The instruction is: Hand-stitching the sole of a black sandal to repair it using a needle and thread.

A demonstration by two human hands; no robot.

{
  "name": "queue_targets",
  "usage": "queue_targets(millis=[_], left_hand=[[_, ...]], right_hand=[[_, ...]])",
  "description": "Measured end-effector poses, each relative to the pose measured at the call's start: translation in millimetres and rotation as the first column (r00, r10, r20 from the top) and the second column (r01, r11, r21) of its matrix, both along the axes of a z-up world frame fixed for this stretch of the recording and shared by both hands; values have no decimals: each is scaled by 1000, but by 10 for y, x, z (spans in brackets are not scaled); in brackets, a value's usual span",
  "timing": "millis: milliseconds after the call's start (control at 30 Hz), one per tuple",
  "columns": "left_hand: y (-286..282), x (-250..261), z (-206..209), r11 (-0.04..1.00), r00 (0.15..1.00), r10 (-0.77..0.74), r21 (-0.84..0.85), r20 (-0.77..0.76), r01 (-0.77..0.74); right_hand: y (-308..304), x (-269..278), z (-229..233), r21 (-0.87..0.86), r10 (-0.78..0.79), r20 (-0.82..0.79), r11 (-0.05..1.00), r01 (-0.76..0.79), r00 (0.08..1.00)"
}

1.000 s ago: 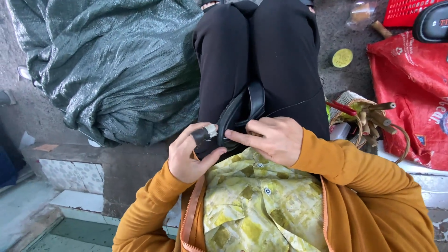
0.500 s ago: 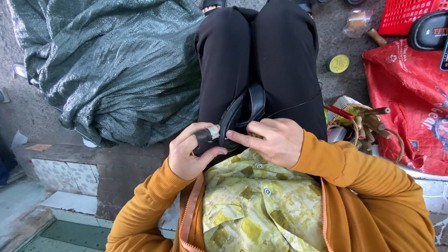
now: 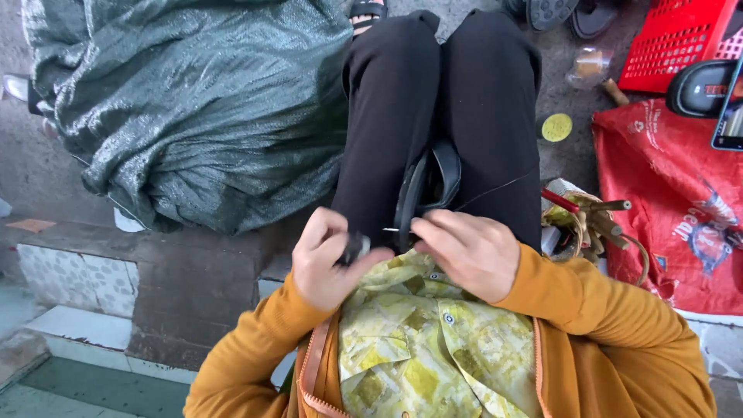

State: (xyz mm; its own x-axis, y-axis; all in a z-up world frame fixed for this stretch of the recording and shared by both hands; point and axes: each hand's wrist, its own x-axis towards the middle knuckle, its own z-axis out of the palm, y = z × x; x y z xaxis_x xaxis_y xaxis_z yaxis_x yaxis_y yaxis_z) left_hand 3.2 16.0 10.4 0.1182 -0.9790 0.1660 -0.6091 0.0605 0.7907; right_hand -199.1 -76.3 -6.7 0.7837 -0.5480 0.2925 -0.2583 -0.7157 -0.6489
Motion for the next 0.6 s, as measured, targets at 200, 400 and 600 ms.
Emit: queue_targets(millis=[200,400,600], left_hand=[[86,-55,143,940,421,42,178,-906,290],[60,-45,-32,943,869,130,331,-477,41],[184,29,-100,919,776,161,380,-610,108]], right_hand=[[33,37,-59,25,-46,206,999,42,978],[-33,51,-42,-58,-52,226,996,67,973],[-115,-137,-258,159,194,141,963,-216,971]])
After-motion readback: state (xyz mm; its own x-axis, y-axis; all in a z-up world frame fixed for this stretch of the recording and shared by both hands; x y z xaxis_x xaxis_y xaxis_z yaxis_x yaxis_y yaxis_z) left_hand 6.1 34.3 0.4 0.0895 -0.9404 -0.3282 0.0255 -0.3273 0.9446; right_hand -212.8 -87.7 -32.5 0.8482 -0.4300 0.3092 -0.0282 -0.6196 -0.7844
